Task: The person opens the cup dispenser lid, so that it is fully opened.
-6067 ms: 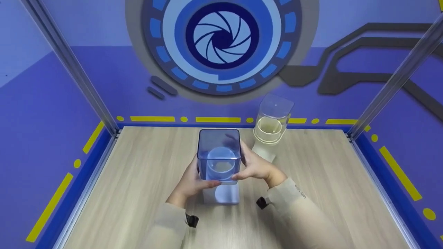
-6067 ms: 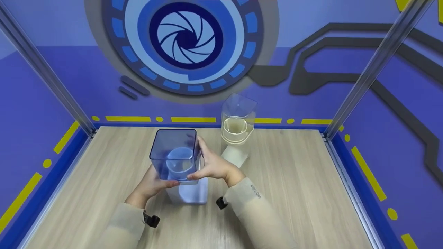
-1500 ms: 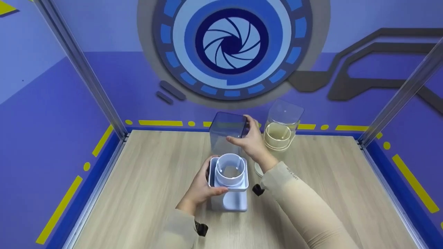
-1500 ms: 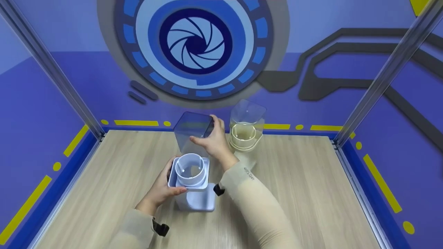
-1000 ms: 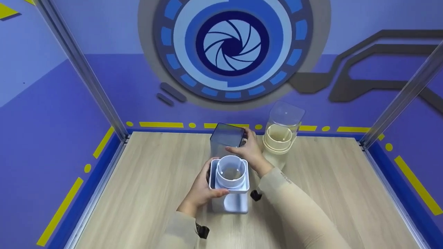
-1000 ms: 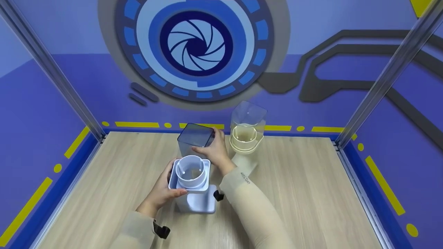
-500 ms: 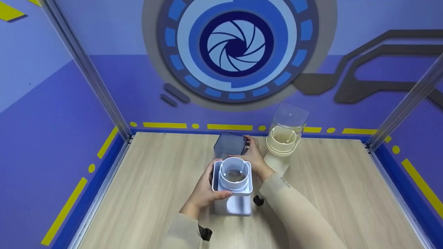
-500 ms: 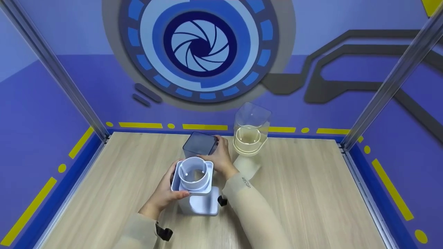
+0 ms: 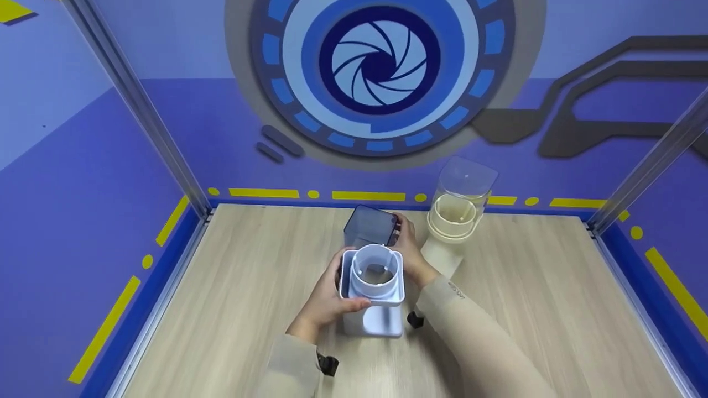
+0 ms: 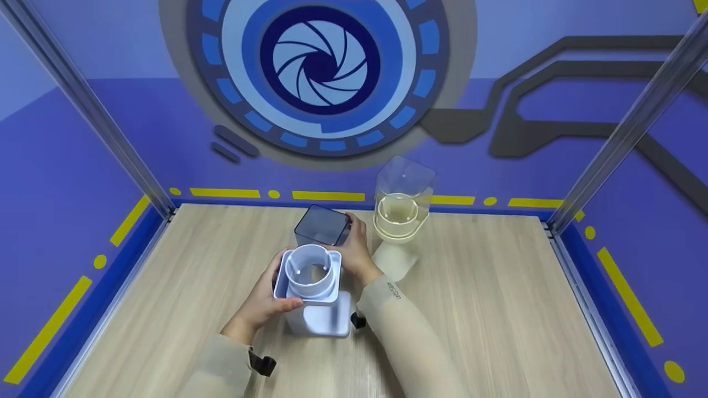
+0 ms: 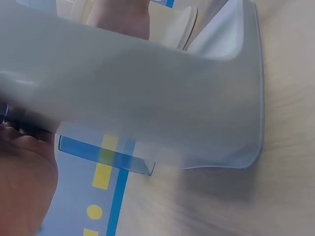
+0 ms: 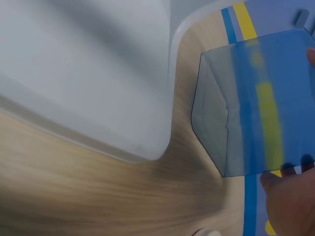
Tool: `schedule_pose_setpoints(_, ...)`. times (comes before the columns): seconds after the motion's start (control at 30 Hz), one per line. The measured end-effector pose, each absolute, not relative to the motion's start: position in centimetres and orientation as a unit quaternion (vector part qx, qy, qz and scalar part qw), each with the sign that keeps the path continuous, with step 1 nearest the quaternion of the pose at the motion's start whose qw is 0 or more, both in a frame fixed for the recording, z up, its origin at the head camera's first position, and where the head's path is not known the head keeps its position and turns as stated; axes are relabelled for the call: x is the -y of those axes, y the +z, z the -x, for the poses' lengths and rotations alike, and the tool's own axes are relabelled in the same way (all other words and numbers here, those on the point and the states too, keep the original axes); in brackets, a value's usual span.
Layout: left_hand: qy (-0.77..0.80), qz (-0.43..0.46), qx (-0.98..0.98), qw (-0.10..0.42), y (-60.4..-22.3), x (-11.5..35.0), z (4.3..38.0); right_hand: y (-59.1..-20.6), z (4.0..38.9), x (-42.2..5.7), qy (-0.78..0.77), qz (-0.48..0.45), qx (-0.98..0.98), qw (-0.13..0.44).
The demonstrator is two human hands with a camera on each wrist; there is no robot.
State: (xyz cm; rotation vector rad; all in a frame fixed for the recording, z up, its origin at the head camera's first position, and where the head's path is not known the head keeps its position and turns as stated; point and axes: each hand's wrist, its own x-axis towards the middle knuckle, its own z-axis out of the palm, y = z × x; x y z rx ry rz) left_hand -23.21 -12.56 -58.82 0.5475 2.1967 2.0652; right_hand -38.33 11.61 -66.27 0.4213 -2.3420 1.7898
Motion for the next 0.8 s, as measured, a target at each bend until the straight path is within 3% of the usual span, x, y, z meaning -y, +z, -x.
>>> schedule_pose_setpoints(0.13, 0.664, -0.179, -0.724, 0.045, -58.3, 12.6, 23.2, -67.4, 39.0, -12.0, 0.58, -0.148, 0.796, 0.093)
schedule_pose_setpoints(0.5, 0.66, -0.171, -0.728, 0.066, -57.4, 12.5, 23.4, -62.4, 35.9, -12.4, 0.607, -0.144, 0.781, 0.028)
schedule_pose_setpoints(0.8, 0.667, -0.197, -0.718, 0.03, -57.0, 12.9, 22.5, -61.1, 33.1, -13.6, 0.645, -0.126, 0.753, 0.005)
